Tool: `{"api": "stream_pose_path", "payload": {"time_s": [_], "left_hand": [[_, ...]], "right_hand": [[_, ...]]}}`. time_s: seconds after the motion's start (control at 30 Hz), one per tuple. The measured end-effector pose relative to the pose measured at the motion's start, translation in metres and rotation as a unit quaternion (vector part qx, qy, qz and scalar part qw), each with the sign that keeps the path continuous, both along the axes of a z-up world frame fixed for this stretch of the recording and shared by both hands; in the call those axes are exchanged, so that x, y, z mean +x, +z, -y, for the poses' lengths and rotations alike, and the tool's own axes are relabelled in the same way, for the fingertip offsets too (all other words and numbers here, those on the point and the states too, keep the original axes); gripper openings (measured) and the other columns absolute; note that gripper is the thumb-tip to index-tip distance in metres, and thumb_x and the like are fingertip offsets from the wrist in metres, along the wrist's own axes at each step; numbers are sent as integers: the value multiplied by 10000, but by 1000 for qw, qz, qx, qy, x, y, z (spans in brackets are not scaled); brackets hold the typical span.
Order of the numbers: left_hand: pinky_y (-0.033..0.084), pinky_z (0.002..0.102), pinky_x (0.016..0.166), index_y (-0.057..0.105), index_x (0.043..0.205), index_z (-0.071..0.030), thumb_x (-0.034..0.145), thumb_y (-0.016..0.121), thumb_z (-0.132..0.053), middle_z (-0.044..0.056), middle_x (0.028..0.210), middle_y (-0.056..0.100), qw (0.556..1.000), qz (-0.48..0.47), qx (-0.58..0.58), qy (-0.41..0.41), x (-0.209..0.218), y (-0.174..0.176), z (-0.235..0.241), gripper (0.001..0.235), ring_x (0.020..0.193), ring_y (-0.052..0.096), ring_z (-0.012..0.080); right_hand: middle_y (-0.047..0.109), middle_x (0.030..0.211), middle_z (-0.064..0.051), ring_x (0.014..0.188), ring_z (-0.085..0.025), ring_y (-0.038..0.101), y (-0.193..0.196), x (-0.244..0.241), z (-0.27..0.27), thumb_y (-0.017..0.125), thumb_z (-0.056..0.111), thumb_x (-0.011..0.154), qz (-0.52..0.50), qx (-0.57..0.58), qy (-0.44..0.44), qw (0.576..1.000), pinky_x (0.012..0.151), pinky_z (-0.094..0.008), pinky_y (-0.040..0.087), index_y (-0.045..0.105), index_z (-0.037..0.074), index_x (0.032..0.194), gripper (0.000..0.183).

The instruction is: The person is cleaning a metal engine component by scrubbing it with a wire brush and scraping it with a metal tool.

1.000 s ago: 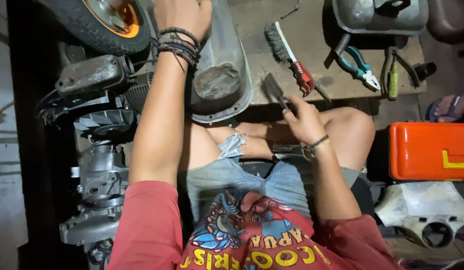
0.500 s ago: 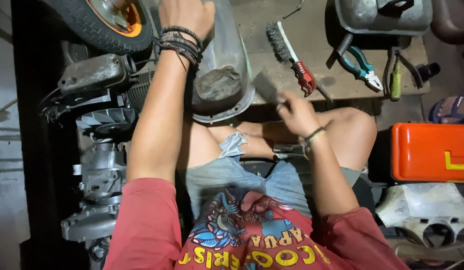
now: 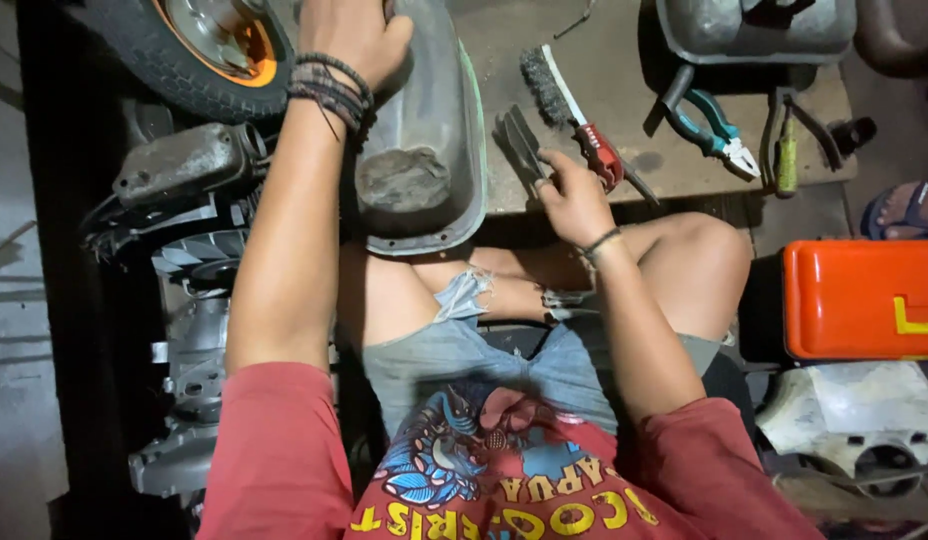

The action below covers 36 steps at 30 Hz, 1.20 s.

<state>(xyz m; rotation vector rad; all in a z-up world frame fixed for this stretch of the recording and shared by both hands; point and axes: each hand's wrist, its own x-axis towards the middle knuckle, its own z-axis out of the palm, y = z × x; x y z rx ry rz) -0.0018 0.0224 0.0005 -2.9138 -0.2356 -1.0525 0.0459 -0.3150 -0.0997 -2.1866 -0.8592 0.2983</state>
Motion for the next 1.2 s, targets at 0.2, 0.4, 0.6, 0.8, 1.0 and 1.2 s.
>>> {"api": "stream_pose_path", "payload": {"time_s": [0.2,0.4,0.6,0.8,1.0,1.2], "left_hand": [[511,476,572,657,789,-84,786,681,-268,102,768,702,992,-63,-90,54,-4,10,11,186,628,638,380],[579,518,592,724,1071,-72,829,743,-399,175,925,740,986,-77,-40,144,14,-4,13,407,657,702,418],[529,507,687,573,1262,-61,883,723,-565,217,1086,627,959,-126,15,252,29,-15,13,648,889,637,388],[590,502,722,613,1195,-52,929,676,-433,189,1028,667,950,-166,-80,252,27,-6,15,469,878,701,362],[562,514,713,694,1020,-53,817,661,-329,195,963,683,966,-115,-83,216,23,-15,14,344,841,670,406],[565,520,708,691,1042,-58,821,689,-355,182,959,685,966,-100,-86,224,18,-16,17,370,829,676,412]], "right_hand": [[612,750,-29,618,-134,506,7,1,-4,614,23,885,-209,34,111,971,572,-267,437,656,-31,1288,409],[746,1070,-241,902,-476,687,5,14,-40,596,127,880,67,-30,-10,997,803,-521,546,645,30,1322,455],[733,980,-128,776,-214,622,-4,17,-39,581,40,856,-150,35,103,983,735,-321,530,631,-68,1274,435],[727,1206,-199,1047,-392,696,-17,27,-35,606,143,904,16,15,-14,1000,891,-432,543,632,-13,1328,452],[759,1013,-146,779,-243,654,-13,5,-31,540,47,857,-132,20,80,988,722,-332,535,608,-38,1344,499],[714,1242,-194,1084,-403,684,15,-8,-25,566,175,924,-29,-50,-19,998,897,-448,542,619,24,1367,471]]}}
